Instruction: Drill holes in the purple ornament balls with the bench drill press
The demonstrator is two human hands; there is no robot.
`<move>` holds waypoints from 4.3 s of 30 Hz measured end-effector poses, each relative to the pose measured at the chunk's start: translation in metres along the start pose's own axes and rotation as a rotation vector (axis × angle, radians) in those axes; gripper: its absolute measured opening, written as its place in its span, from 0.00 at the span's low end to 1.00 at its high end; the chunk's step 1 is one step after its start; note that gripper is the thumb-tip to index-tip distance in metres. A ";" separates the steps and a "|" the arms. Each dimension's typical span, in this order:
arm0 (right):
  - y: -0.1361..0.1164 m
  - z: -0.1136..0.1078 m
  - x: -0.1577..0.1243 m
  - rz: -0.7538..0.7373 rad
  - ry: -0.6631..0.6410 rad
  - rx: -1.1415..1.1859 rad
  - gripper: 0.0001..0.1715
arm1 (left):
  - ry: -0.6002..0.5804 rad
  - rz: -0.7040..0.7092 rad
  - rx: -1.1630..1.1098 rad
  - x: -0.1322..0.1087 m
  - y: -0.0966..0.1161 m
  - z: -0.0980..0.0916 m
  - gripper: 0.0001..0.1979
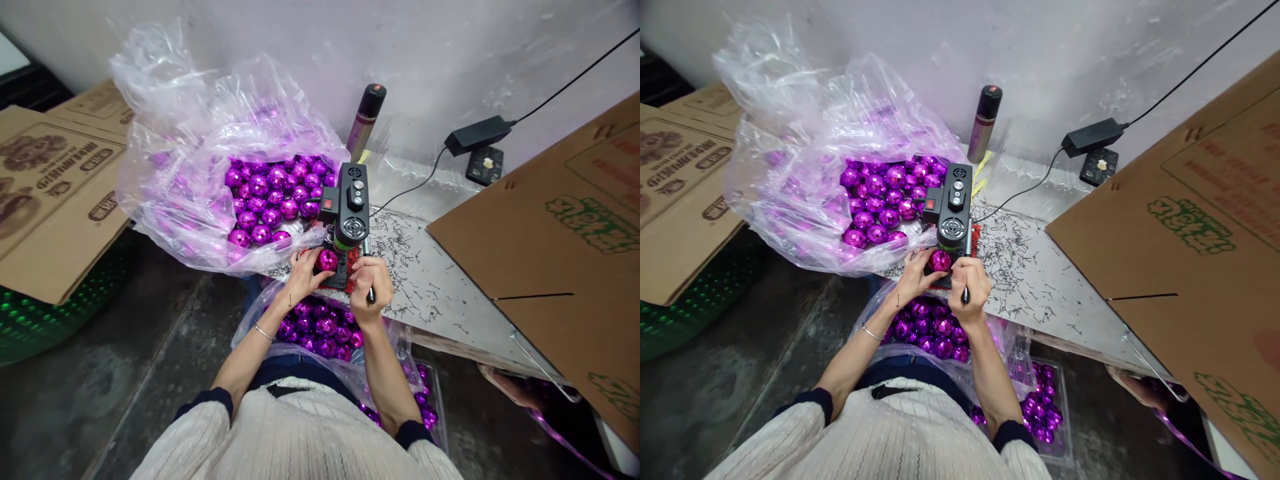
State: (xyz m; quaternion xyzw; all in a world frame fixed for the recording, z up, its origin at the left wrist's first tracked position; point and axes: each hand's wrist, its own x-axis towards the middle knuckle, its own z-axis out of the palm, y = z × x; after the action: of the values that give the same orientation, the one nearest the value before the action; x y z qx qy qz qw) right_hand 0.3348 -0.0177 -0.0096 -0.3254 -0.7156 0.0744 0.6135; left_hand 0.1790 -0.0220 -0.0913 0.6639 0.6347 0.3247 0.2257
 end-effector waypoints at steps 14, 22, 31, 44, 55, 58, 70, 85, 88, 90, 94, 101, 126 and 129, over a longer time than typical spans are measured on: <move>-0.005 -0.001 0.007 -0.002 -0.005 -0.002 0.14 | -0.026 -0.144 -0.589 0.018 -0.026 -0.004 0.28; -0.004 -0.001 0.006 -0.001 -0.009 0.008 0.14 | 0.019 -0.093 -0.311 0.018 -0.016 -0.010 0.29; -0.005 -0.002 0.006 -0.001 -0.007 0.011 0.14 | 0.214 -0.012 -0.150 0.006 -0.003 0.026 0.29; 0.007 0.006 -0.018 0.012 0.030 0.007 0.14 | 0.242 0.116 -0.065 0.004 -0.015 0.041 0.30; 0.024 0.015 -0.033 -0.034 0.087 0.036 0.15 | 0.232 0.116 -0.079 0.003 -0.013 0.039 0.30; 0.026 0.017 -0.035 -0.039 0.098 0.040 0.15 | 0.241 0.119 -0.081 0.002 -0.013 0.039 0.30; 0.036 0.023 -0.046 -0.045 0.115 0.084 0.15 | 0.251 0.120 -0.103 0.002 -0.016 0.042 0.30; -0.003 0.003 0.009 0.053 0.057 0.000 0.18 | 0.196 0.335 -0.065 -0.054 -0.016 0.021 0.34; 0.000 0.005 0.000 0.036 0.063 0.016 0.17 | -0.022 0.376 0.041 -0.101 -0.028 0.020 0.32; 0.002 0.007 -0.006 0.037 0.073 0.031 0.16 | -0.108 0.329 0.110 -0.120 -0.037 0.025 0.30; 0.006 0.008 -0.011 0.042 0.075 0.025 0.17 | -0.180 0.264 0.147 -0.122 -0.044 0.042 0.26; 0.010 0.005 -0.015 0.016 0.047 0.019 0.16 | -0.209 0.257 0.109 -0.097 -0.020 0.017 0.15; 0.010 0.007 -0.015 -0.019 0.045 0.026 0.15 | -0.259 0.145 0.370 0.051 -0.061 -0.107 0.27; 0.010 0.007 -0.015 -0.022 0.040 0.034 0.15 | 0.016 0.011 0.072 0.047 -0.053 -0.113 0.26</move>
State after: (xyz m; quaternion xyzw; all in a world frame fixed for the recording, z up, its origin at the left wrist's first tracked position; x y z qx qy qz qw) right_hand 0.3324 -0.0160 -0.0291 -0.3086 -0.7052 0.0735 0.6341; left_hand 0.0599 0.0172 -0.0443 0.6725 0.6441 0.3080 0.1950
